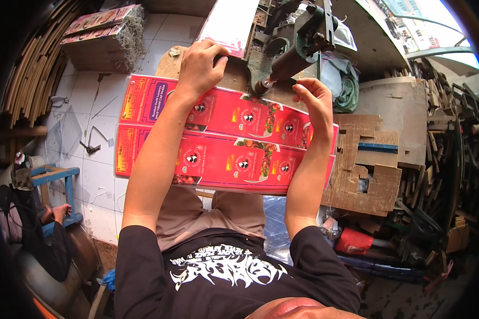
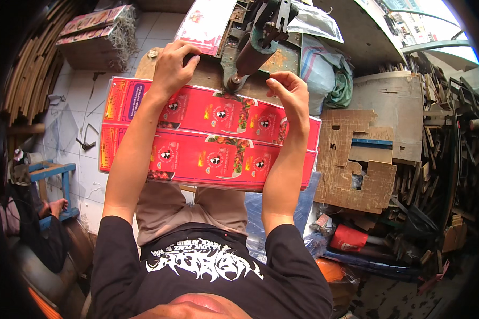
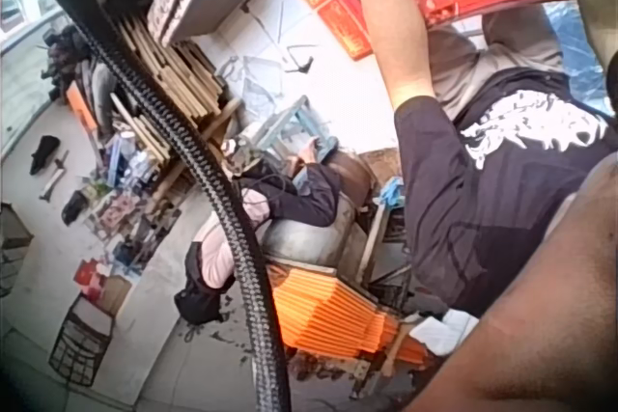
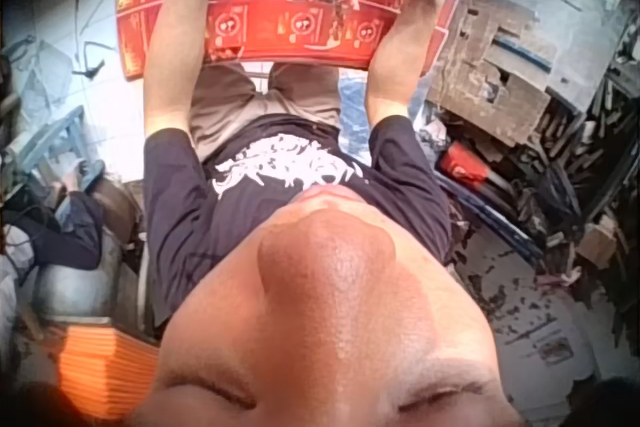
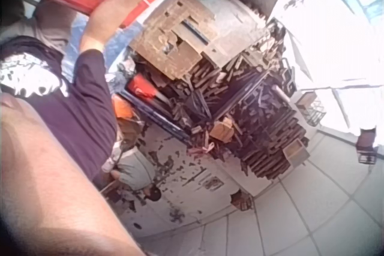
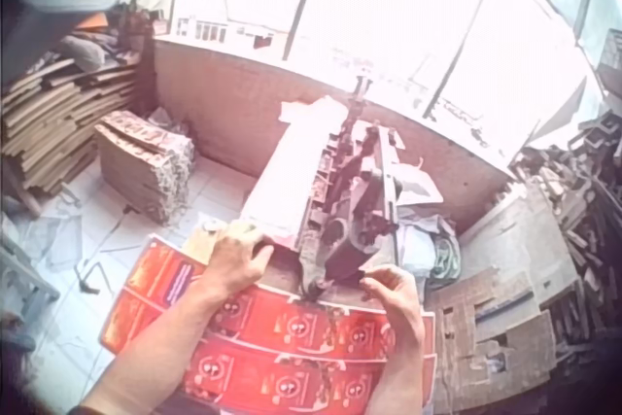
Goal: The person aligns cardboard packaging strips, places rivets onto a punch press machine by hand, and fastens the rivets onto the cardboard strips with the machine.
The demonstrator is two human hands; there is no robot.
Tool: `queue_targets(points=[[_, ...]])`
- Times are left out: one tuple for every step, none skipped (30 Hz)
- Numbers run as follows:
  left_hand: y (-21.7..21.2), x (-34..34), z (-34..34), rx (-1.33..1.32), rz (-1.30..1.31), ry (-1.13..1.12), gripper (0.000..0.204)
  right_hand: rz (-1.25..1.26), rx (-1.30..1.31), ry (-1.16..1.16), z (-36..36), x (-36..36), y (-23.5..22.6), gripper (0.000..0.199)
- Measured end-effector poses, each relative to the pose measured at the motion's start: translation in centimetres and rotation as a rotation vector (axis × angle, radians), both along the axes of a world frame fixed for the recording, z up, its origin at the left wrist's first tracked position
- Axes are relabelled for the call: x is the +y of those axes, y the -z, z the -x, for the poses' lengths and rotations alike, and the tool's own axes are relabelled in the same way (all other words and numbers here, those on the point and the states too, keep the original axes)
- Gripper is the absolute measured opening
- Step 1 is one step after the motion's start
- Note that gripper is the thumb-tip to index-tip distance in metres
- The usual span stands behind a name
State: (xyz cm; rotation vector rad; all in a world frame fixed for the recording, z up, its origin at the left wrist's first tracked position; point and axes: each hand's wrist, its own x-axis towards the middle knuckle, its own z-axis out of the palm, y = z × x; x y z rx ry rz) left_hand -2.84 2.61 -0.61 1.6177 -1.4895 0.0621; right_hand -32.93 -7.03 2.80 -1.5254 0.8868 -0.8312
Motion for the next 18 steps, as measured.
queue_targets(points=[[0.0, -0.1, 0.1, 0.003, 0.003, 0.004, 0.013, 0.0, 0.001, -0.001, 0.1, -0.1, 0.0, 0.017], [0.0, -0.1, 0.1, 0.004, 0.003, 0.003, 0.013, 0.057, 0.106, 0.027, 0.2, -0.2, 0.2, 0.018], [0.0, -0.2, 0.1, 0.004, 0.006, 0.002, 0.013, 0.114, 0.212, 0.055, 0.4, -0.3, 0.4, 0.02], [0.0, -0.2, 0.1, 0.003, 0.01, 0.001, 0.012, 0.142, 0.314, 0.078, 0.3, -0.4, 0.5, 0.019], [0.1, -0.2, 0.1, 0.004, 0.009, 0.001, 0.012, 0.141, 0.315, 0.077, 0.3, -0.4, 0.7, 0.019], [0.1, -0.2, 0.1, 0.016, -0.007, 0.0, 0.013, 0.241, 0.42, 0.079, 0.3, -0.4, 0.9, 0.018], [0.1, -0.2, 0.1, 0.027, -0.023, -0.002, 0.013, 0.34, 0.525, 0.079, 0.0, -0.1, 0.8, 0.018], [0.1, -0.2, 0.0, 0.027, -0.024, -0.003, 0.013, 0.422, 0.594, 0.083, -0.3, 0.1, 0.7, 0.018], [0.1, -0.2, 0.0, 0.014, -0.01, -0.001, 0.013, 0.422, 0.595, 0.081, -0.4, 0.3, 0.5, 0.018], [0.1, -0.1, 0.0, 0.001, 0.004, 0.001, 0.013, 0.444, 0.626, 0.058, -0.6, 0.5, 0.3, 0.018], [0.1, -0.1, 0.0, 0.002, 0.002, 0.0, 0.013, 0.467, 0.658, 0.036, -0.7, 0.6, 0.1, 0.018], [0.0, -0.1, 0.0, 0.003, 0.0, 0.002, 0.012, 0.466, 0.658, 0.033, -0.9, 0.8, 0.0, 0.018], [0.0, -0.1, 0.1, 0.004, -0.002, 0.004, 0.012, 0.482, 0.666, 0.035, -1.0, 0.9, -0.2, 0.018], [0.1, -0.1, 0.1, 0.004, -0.002, 0.002, 0.012, 0.497, 0.674, 0.037, -1.1, 1.0, -0.2, 0.017], [0.1, -0.1, 0.0, 0.004, -0.004, 0.002, 0.012, 0.496, 0.673, 0.035, -1.1, 1.0, -0.1, 0.017], [0.1, -0.1, 0.0, 0.004, -0.004, 0.003, 0.012, 0.509, 0.68, 0.035, -1.2, 1.0, -0.1, 0.016], [0.1, -0.1, 0.0, 0.004, -0.005, 0.002, 0.012, 0.521, 0.687, 0.034, -1.2, 1.0, 0.0, 0.016], [0.1, -0.1, 0.0, 0.004, -0.006, 0.004, 0.012, 0.521, 0.688, 0.034, -1.2, 1.0, 0.2, 0.016]])
